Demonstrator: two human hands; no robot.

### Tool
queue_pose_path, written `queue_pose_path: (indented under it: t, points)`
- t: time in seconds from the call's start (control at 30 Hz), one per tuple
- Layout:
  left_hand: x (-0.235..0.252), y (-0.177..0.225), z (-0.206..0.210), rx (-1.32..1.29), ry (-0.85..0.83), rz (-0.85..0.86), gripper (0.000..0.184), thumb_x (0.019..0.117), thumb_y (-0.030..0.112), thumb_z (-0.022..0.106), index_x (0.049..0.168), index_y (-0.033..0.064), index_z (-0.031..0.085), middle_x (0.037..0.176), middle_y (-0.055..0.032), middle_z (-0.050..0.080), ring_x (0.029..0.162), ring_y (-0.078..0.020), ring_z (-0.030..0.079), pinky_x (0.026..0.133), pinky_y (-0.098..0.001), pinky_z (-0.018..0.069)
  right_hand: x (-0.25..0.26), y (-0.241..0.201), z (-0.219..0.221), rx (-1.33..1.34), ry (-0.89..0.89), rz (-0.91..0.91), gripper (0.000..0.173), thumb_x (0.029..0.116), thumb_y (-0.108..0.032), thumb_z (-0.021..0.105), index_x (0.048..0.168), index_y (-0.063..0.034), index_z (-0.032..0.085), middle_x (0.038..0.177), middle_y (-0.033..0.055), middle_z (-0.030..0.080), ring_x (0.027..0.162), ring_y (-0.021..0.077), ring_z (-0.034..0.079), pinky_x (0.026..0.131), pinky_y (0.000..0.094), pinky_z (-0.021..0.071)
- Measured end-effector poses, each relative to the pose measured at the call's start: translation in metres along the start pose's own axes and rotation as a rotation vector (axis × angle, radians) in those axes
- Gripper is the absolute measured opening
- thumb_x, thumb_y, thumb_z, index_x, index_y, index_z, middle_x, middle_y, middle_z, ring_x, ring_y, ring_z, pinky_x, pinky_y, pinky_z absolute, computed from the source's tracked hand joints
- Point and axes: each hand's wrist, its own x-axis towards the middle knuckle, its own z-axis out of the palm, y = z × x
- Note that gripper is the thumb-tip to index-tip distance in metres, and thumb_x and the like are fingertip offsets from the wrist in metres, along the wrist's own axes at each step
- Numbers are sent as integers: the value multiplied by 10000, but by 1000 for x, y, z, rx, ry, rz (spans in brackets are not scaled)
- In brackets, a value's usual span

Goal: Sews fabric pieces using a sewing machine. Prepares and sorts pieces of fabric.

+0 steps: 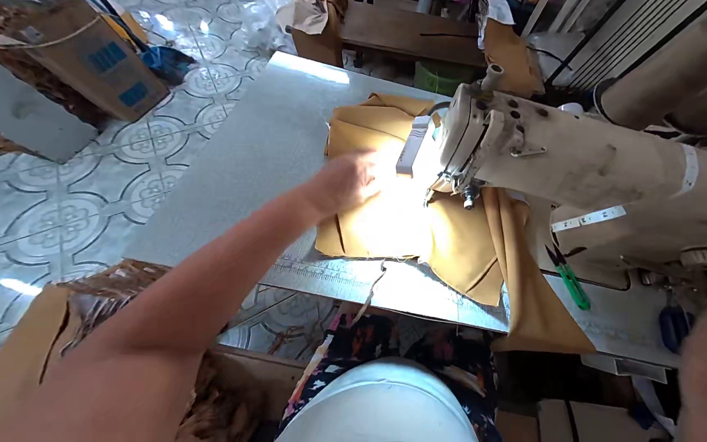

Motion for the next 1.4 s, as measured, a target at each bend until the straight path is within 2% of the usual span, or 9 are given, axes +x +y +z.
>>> queue_pose_path:
  t: [0.2, 0.37, 0.43, 0.53, 0.7, 0.87, 0.93, 1.1, 1.4]
  points:
    - [48, -38, 2, 89, -97, -91, 334, 990, 148, 586, 1301, 103, 699, 1445, -88, 612, 1455, -344, 439, 1178, -614, 307, -51, -27, 41, -141, -196, -138, 271, 1009, -211, 614, 1063, 7, 767, 1108, 232, 737, 1083, 465, 673, 957, 602, 507]
    - [47, -56, 21, 130, -286, -281, 491, 1001, 294, 601, 1488, 248, 555, 1622, -72, 417, 1552, -402, 224, 1162, -759, 136, -58, -88, 41, -149, -231, 96, 397, 1075, -260, 505, 1257, 50, 672, 1187, 293, 683, 1082, 478, 662, 925, 612, 520]
    - [38, -59, 29, 155, -331, -367, 550, 1017, 355, 594, 1550, 331, 457, 1679, -30, 315, 1570, -378, 180, 1179, -745, 121, -65, -137, 50, -66, -390, 205, 586, 1053, -410, 537, 1419, 47, 550, 1215, 300, 659, 1005, 455, 674, 842, 621, 545]
    - [25, -47, 28, 194, -317, -444, 564, 1030, 352, 562, 1573, 323, 416, 1697, -38, 268, 1571, -392, 166, 1176, -741, 133, -66, -192, 95, -87, -425, 46, 564, 938, -362, 687, 1289, 74, 626, 1155, 285, 681, 939, 435, 717, 744, 590, 583]
    - [-13, 16, 7, 340, -451, -745, 600, 1061, 428, 455, 1624, 291, 301, 1663, -257, 224, 1467, -605, 224, 1027, -796, 324, 51, -185, 147, 87, -561, 218, 357, 1008, -178, 622, 1297, 32, 617, 1163, 300, 669, 1108, 455, 650, 946, 651, 499]
    - [-16, 64, -20, 503, -548, -697, 476, 983, 393, 665, 1370, 116, 654, 1304, -251, 632, 1281, -479, 541, 1114, -775, 233, 80, -185, 159, 176, -333, 49, 504, 1086, -313, 497, 1412, 71, 519, 1415, 325, 538, 1368, 444, 499, 1126, 640, 372]
    - [-10, 67, -13, 432, -348, -443, 302, 967, 293, 697, 1172, 76, 746, 1244, -202, 650, 1263, -428, 560, 1096, -693, 346, 58, -199, 159, 141, -379, -41, 633, 1053, -426, 528, 1469, 46, 450, 1461, 319, 487, 1380, 460, 472, 1107, 652, 395]
    - [8, 42, 47, 123, -222, -61, 304, 1046, 179, 498, 1245, 161, 727, 1255, -53, 700, 1149, -233, 666, 956, -460, 528, 44, -217, 181, -145, -693, -131, 813, 983, -577, 583, 1547, -16, 418, 1604, 261, 368, 1528, 462, 252, 1179, 732, 169]
    - [-7, 65, 76, 196, -21, -138, 286, 994, 106, 542, 1198, 151, 738, 1198, -104, 690, 1138, -294, 649, 898, -489, 539, 58, -185, 203, -10, -526, -248, 653, 968, -561, 614, 1375, -51, 611, 1356, 210, 625, 1346, 419, 529, 1089, 815, 196]
